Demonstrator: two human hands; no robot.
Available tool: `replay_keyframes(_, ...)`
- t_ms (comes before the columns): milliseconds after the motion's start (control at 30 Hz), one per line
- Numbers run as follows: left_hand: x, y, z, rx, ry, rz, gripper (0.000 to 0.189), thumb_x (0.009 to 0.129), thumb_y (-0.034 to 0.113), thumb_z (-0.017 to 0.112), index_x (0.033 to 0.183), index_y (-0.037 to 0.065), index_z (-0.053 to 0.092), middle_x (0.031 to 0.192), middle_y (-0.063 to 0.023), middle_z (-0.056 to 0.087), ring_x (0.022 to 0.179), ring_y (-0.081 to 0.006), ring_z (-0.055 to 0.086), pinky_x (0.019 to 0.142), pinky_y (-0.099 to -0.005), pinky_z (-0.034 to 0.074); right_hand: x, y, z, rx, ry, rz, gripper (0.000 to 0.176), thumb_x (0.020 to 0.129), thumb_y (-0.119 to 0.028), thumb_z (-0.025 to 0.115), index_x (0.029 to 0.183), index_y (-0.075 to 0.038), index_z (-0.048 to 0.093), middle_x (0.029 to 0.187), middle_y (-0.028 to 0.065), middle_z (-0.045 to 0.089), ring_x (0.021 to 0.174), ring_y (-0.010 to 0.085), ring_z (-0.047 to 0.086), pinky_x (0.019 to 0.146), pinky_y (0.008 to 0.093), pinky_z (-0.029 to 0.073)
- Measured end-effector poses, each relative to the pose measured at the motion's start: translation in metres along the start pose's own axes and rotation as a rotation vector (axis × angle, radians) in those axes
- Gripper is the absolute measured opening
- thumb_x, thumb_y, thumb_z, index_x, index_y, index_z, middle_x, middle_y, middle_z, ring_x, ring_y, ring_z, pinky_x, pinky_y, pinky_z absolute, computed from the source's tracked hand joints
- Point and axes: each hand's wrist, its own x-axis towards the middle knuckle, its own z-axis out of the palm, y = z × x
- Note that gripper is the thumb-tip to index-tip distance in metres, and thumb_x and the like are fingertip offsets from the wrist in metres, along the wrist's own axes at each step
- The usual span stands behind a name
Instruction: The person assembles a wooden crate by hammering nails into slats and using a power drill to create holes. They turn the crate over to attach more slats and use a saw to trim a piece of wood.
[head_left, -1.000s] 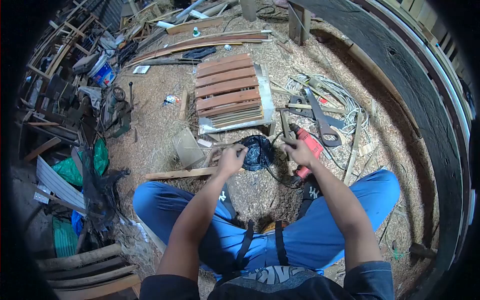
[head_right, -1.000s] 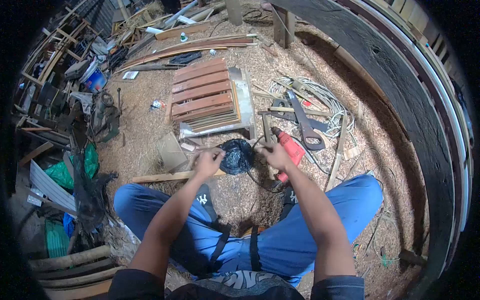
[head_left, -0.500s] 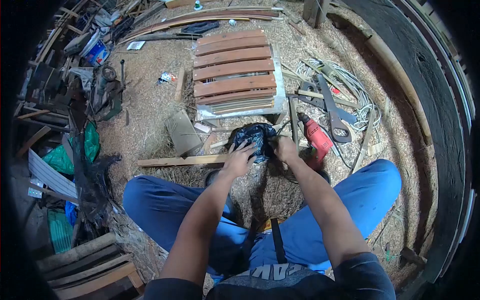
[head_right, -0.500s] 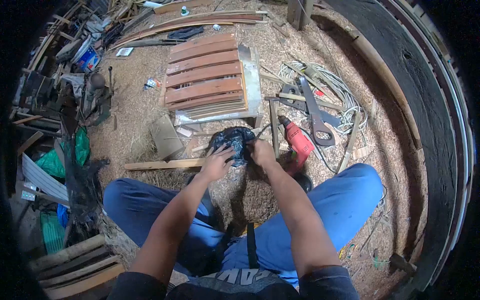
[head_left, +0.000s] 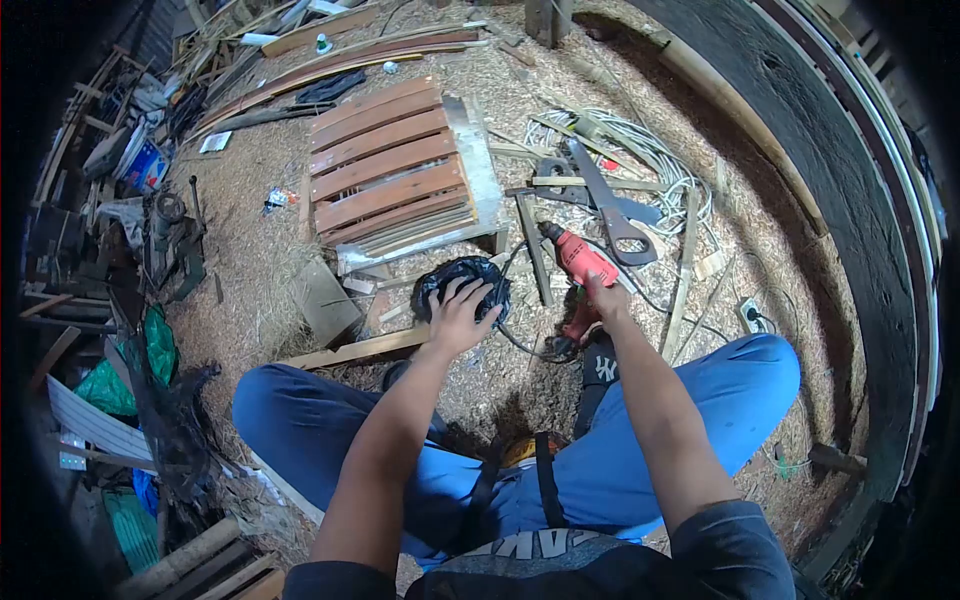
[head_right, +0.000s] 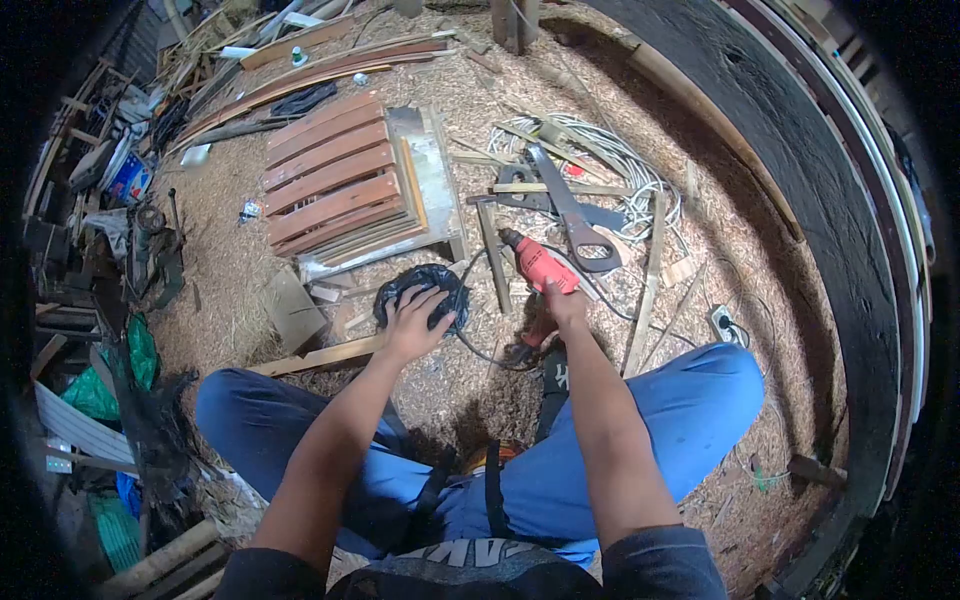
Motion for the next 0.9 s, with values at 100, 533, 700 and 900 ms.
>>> replay_keyframes(100, -0.005, 0.002, -0.008, 0.027, 0.019, -0.009, 0.053, 0.097, 0.05, 0.067, 0.139, 0.019, 0.067, 0.149, -0.0055, 0.061, 0.146, -0.0308, 0.044, 0.118, -0.0631, 0.025, 0.003, 0.0, 0.001, 0.306, -0.338, 0.073, 0.064, 0.088, -0.052, 0.083, 0.124, -0.002, 0.066, 0.103, 0.0088, 0.069, 0.086, 0.0209, 0.064, 0.082, 0.0429, 0.056)
replay_keyframes(533, 0.01, 0.052, -0.095, -0.08, 0.125, 0.365, 0.047, 0.096, 0.032, 0.073, 0.136, 0.008, 0.067, 0.137, -0.0158, 0.067, 0.131, -0.0375, 0.057, 0.115, -0.0487, 0.042, -0.041, -0.067, -0.065, 0.981, -0.693, 0.1, 0.055, 0.099, 0.0, 0.064, 0.145, -0.018, 0.042, 0.125, 0.0073, 0.063, 0.104, 0.0241, 0.066, 0.074, 0.0448, 0.067)
replay_keyframes(700, 0.001, 0.089, -0.173, -0.028, 0.277, 0.623, 0.041, 0.092, 0.025, 0.079, 0.128, 0.007, 0.071, 0.125, -0.0134, 0.071, 0.121, -0.0338, 0.063, 0.103, -0.0446, 0.052, -0.051, -0.115, -0.124, 0.844, -0.721, -0.12, 0.05, 0.101, -0.013, 0.068, 0.145, -0.016, 0.045, 0.119, 0.0109, 0.067, 0.095, 0.0249, 0.073, 0.067, 0.0367, 0.064)
replay_keyframes(900, 0.003, 0.069, -0.255, 0.079, 0.38, 0.678, 0.032, 0.089, 0.024, 0.079, 0.117, 0.01, 0.075, 0.118, -0.0092, 0.072, 0.118, -0.0326, 0.062, 0.101, -0.0444, 0.052, -0.069, -0.201, -0.204, 0.333, -0.31, -0.749, 0.072, 0.097, -0.025, 0.077, 0.157, -0.003, 0.044, 0.133, 0.0126, 0.068, 0.112, 0.0197, 0.066, 0.101, 0.0341, 0.052)
